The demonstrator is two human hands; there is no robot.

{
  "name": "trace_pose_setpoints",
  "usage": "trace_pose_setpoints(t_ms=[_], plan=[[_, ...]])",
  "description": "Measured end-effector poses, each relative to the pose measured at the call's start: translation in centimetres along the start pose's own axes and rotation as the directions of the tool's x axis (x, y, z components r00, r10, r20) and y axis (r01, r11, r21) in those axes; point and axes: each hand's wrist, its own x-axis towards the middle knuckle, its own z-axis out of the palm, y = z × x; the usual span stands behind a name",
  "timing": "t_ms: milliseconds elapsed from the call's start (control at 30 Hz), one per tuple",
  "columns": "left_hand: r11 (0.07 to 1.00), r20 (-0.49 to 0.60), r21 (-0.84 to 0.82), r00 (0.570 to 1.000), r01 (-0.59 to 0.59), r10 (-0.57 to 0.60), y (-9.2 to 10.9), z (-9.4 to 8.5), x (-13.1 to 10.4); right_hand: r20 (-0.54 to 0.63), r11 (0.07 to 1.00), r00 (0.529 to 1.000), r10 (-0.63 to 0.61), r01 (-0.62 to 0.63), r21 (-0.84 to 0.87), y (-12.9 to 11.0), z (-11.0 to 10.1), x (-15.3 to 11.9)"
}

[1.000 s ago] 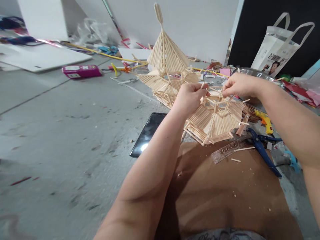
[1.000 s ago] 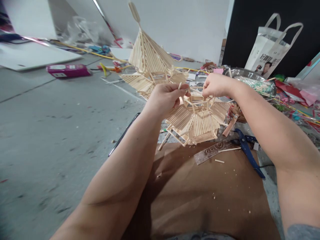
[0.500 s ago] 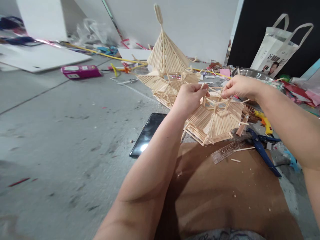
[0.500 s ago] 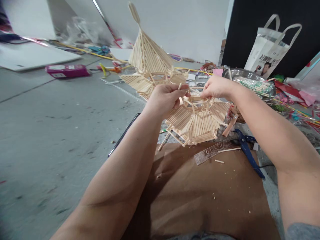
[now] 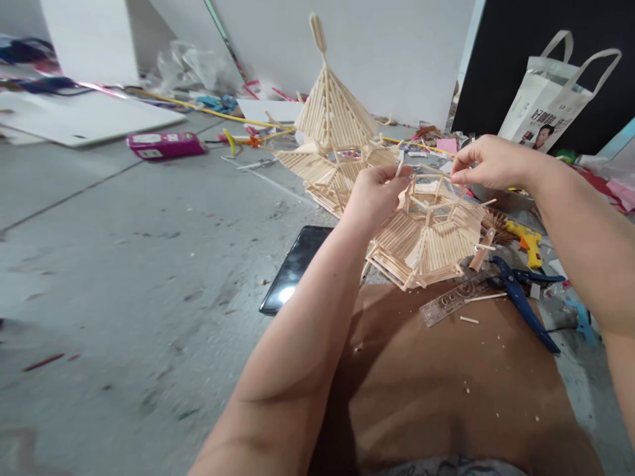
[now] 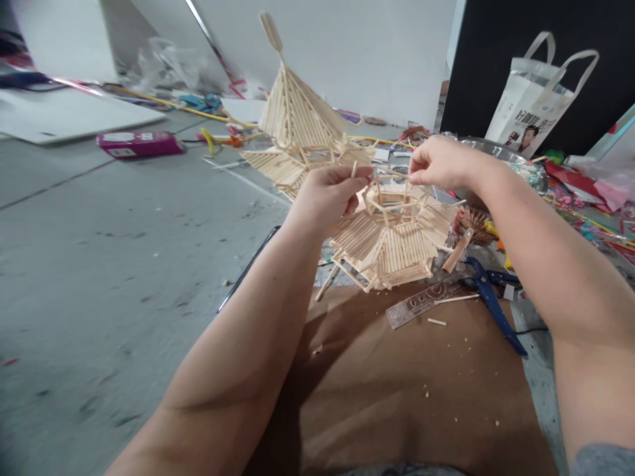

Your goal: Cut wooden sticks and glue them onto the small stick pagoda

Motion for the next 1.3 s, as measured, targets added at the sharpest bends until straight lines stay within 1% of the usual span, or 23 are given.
trace_pose_setpoints(t_ms=[100,200,300,500,600,767,867,967,1033,1100,1200,1233,1300], plan=[[1.0,-0.022,0.0,1.0,-0.018,0.018,0.1,0.0,0.0,0.03,0.994,0.998,-0.063,0.065,-0.086,-0.1,0.2,0.0],[0.999,-0.024,0.028,0.999,-0.042,0.042,0.0,-0.1,0.1,0.06,0.984,0.992,-0.112,0.119,-0.13,0.0,0.8,0.2],[0.993,-0.015,0.079,0.996,-0.085,0.086,-0.1,-0.2,0.1,0.06,0.974,0.99,-0.127,0.136,-0.18,0.1,1.2,0.5],[0.964,0.013,0.189,0.982,-0.185,0.186,-0.2,-0.4,0.2,0.067,0.928,0.98,-0.186,0.198,-0.317,0.1,1.2,0.8],[0.958,0.024,0.215,0.982,-0.189,0.189,-0.1,-0.5,0.1,0.06,0.918,0.978,-0.201,0.21,-0.338,-0.1,1.3,0.8],[0.963,0.045,0.214,0.987,-0.163,0.157,-0.2,-0.5,0.1,0.069,0.91,0.978,-0.199,0.21,-0.357,-0.7,1.4,0.9],[0.971,0.013,0.163,0.985,-0.174,0.174,0.0,-0.4,0.1,0.055,0.914,0.98,-0.194,0.201,-0.354,-0.8,1.3,0.8],[0.986,-0.085,0.059,0.983,-0.157,0.162,0.4,-0.4,0.0,0.034,0.93,0.985,-0.172,0.174,-0.325,-0.4,1.0,0.7],[0.991,-0.126,0.007,0.982,-0.137,0.137,0.7,-0.4,-0.1,0.019,0.943,0.987,-0.159,0.158,-0.294,0.1,0.7,0.6],[0.991,-0.136,-0.007,0.982,-0.135,0.133,0.9,-0.4,-0.1,0.002,0.953,0.989,-0.149,0.144,-0.268,0.6,0.5,0.5],[0.984,-0.117,0.008,0.977,-0.177,0.177,0.9,-0.6,0.0,-0.049,0.974,0.992,-0.119,0.107,-0.2,1.2,0.4,0.2],[0.98,-0.11,0.016,0.974,-0.199,0.2,0.9,-0.6,-0.1,-0.089,0.985,0.991,-0.098,0.083,-0.152,1.3,0.5,0.1],[0.969,-0.088,0.047,0.966,-0.241,0.245,0.9,-0.6,-0.3,-0.184,0.999,0.982,-0.039,0.04,0.001,1.5,0.7,-0.1]])
